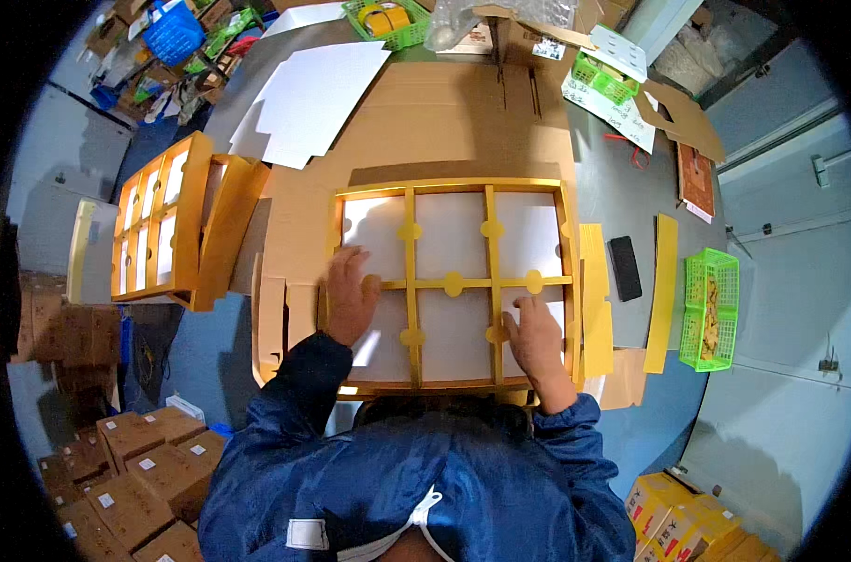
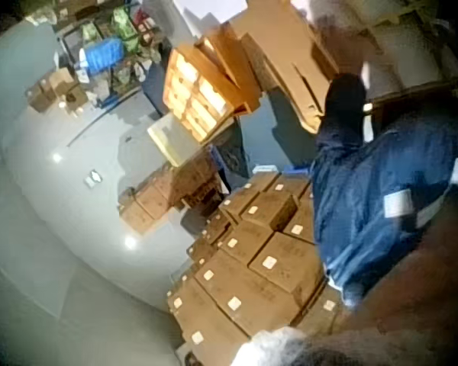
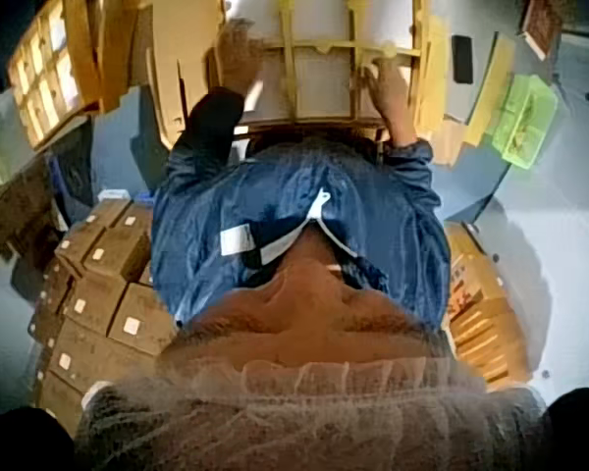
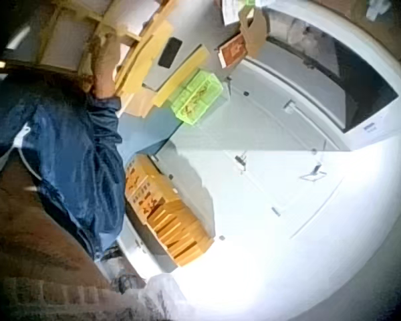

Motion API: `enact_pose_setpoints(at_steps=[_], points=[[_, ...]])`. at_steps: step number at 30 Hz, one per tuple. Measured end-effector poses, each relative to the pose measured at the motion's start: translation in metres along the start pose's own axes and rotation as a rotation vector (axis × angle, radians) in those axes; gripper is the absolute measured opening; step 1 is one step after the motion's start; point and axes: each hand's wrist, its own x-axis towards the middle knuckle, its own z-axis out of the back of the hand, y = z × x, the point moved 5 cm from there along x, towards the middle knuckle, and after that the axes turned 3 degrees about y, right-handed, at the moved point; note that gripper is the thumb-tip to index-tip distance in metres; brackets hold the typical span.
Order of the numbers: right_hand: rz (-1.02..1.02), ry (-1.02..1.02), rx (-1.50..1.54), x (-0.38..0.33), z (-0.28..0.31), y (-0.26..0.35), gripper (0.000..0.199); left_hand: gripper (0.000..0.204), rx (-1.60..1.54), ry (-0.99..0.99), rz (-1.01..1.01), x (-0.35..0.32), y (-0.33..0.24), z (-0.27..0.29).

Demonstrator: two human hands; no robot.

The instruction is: The person assembles a wooden box by inserting yellow wooden dividers into a base frame. They then fold a cardboard sheet into a box shape and place the wooden frame inside. Finally, they insert a white foam sheet into the box. The task is performed in a warehouse environment with stacks of boxes visible.

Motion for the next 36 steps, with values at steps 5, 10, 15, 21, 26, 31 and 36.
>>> enact_pose_setpoints(at_steps=[5,10,15,21,26,31,36], points=[[-0.197,-0.236,-0.168,-0.048,0.029,-0.087,0.048,0.041,-0.567,0.314,0.77,-0.131,0.107,0.016],[-0.444,0.19,0.222,-0.08,-0.022,-0.138,0.036,0.059,-0.541,0.492,0.718,-0.187,0.092,-0.015],[-0.304,0.069,0.01,-0.079,-0.001,-0.138,0.03,0.073,-1.129,0.471,0.913,-0.16,0.067,0.014],[-0.205,-0.053,0.19,-0.063,0.039,-0.072,0.03,0.07,-1.374,0.252,1.055,-0.164,0.068,0.06],[-0.171,-0.186,0.882,-0.011,0.071,0.02,0.038,0.062,-1.257,-0.209,0.798,-0.132,0.107,0.195],[-0.227,-0.076,0.588,-0.034,0.05,-0.012,0.033,0.05,-1.225,-0.452,0.843,-0.142,0.227,0.313],[-0.342,-0.051,0.421,-0.068,0.02,-0.049,0.028,0.053,-1.14,-0.415,0.912,-0.149,0.363,0.418]])
